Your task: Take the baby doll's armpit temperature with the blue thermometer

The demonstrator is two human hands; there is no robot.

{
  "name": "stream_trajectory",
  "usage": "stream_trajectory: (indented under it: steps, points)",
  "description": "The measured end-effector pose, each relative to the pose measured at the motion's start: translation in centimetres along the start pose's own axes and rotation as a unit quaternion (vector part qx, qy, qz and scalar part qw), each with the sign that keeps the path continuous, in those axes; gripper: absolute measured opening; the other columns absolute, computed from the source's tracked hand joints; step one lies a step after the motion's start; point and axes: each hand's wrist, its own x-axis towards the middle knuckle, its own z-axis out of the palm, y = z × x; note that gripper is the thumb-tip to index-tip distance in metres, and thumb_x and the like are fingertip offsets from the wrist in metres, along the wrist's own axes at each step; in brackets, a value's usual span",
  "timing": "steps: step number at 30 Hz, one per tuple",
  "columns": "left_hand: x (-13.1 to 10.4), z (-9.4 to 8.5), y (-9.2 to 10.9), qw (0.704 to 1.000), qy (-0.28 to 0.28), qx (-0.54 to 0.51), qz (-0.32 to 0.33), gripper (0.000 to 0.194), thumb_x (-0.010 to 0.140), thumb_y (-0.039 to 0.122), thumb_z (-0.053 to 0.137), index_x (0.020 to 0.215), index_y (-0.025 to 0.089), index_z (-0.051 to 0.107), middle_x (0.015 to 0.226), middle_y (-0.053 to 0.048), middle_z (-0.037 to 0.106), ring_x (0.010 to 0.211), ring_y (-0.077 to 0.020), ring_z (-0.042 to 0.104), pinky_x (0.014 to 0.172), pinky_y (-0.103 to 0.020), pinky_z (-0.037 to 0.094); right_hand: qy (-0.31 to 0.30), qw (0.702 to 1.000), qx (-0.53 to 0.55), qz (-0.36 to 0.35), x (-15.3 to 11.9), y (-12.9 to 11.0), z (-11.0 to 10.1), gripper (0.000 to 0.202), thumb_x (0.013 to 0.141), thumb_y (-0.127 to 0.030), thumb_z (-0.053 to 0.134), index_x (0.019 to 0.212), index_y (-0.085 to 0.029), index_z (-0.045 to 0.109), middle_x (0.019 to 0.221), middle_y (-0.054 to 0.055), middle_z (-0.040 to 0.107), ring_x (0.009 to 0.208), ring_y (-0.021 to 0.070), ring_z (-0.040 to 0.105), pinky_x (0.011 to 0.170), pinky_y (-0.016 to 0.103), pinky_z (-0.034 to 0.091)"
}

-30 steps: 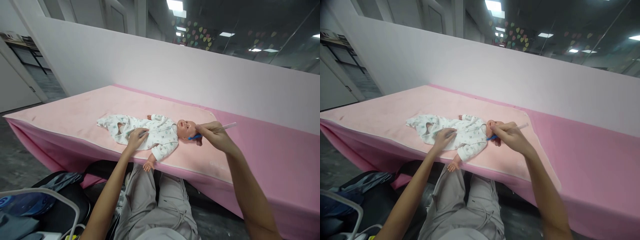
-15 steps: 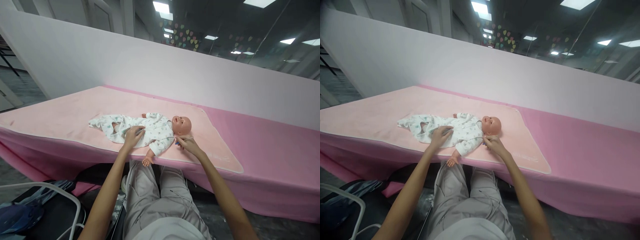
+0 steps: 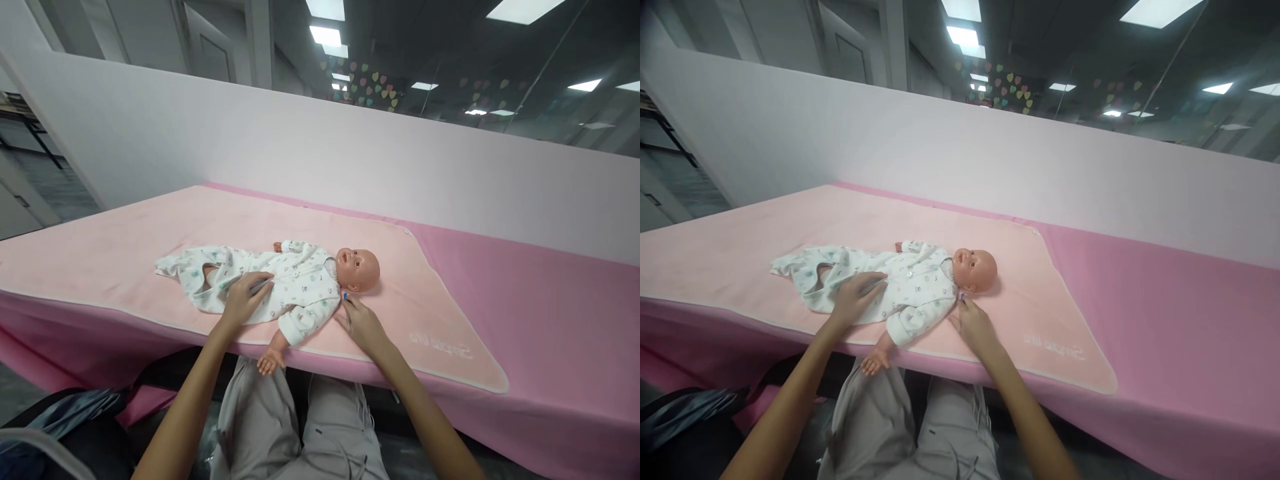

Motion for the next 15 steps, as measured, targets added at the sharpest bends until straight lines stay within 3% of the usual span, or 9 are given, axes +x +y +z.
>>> stream_trajectory:
  steps: [3, 8, 11, 13, 15]
  points:
    - [0.0, 0.0, 0.0, 1.000, -0.011, 0.007, -0.004, 0.025, 0.083, 0.040, 0.051, 0.096, 0.022, 0.062, 0.099, -0.004, 0.066, 0.096, -0.0219, 0.059, 0.086, -0.034, 0.045, -0.021, 1.000, -0.021, -0.004, -0.5, -0.4, 0.3, 0.056, 0.086, -0.040, 0.047, 0.128, -0.004, 0.044, 0.128, 0.022, 0.049, 0.115, 0.0294, 0.051, 0.090, 0.039, 0.049]
    - [0.1, -0.5, 0.7, 0.998, -0.015, -0.049, -0.045, 0.026, 0.080, 0.041, 0.055, 0.094, 0.021, 0.063, 0.099, -0.005, 0.066, 0.096, -0.0224, 0.060, 0.086, -0.034, 0.046, -0.047, 0.999, -0.006, 0.003, -1.1, -0.5, 0.3, 0.067, 0.085, -0.044, 0.045, 0.136, -0.001, 0.033, 0.138, 0.022, 0.039, 0.126, 0.0305, 0.040, 0.101, 0.042, 0.041]
    - [1.2, -0.9, 2.6, 0.987, -0.006, -0.129, -0.090, 0.026, 0.083, 0.040, 0.051, 0.093, 0.019, 0.063, 0.099, -0.005, 0.066, 0.095, -0.0208, 0.061, 0.084, -0.032, 0.047, -0.053, 0.998, 0.017, 0.004, -1.3, -0.3, 0.4, 0.069, 0.086, -0.044, 0.043, 0.138, -0.001, 0.030, 0.141, 0.021, 0.034, 0.128, 0.0301, 0.037, 0.103, 0.043, 0.038]
    - [2.6, -0.8, 4.5, 0.989, 0.011, -0.133, -0.071, 0.026, 0.083, 0.039, 0.050, 0.092, 0.019, 0.063, 0.098, -0.005, 0.067, 0.097, -0.0206, 0.059, 0.088, -0.032, 0.045, -0.057, 0.998, 0.028, 0.010, -1.5, -0.3, 0.3, 0.068, 0.086, -0.043, 0.043, 0.138, -0.001, 0.029, 0.141, 0.021, 0.033, 0.129, 0.0297, 0.036, 0.104, 0.044, 0.037]
    - [4.6, -0.1, 6.2, 0.992, -0.013, -0.124, -0.021, 0.025, 0.082, 0.039, 0.052, 0.093, 0.020, 0.064, 0.098, -0.004, 0.067, 0.097, -0.0202, 0.059, 0.089, -0.032, 0.043, -0.059, 0.998, 0.036, 0.016, -1.6, -0.4, 0.2, 0.069, 0.084, -0.043, 0.046, 0.137, -0.002, 0.031, 0.141, 0.020, 0.034, 0.129, 0.0299, 0.036, 0.104, 0.044, 0.037]
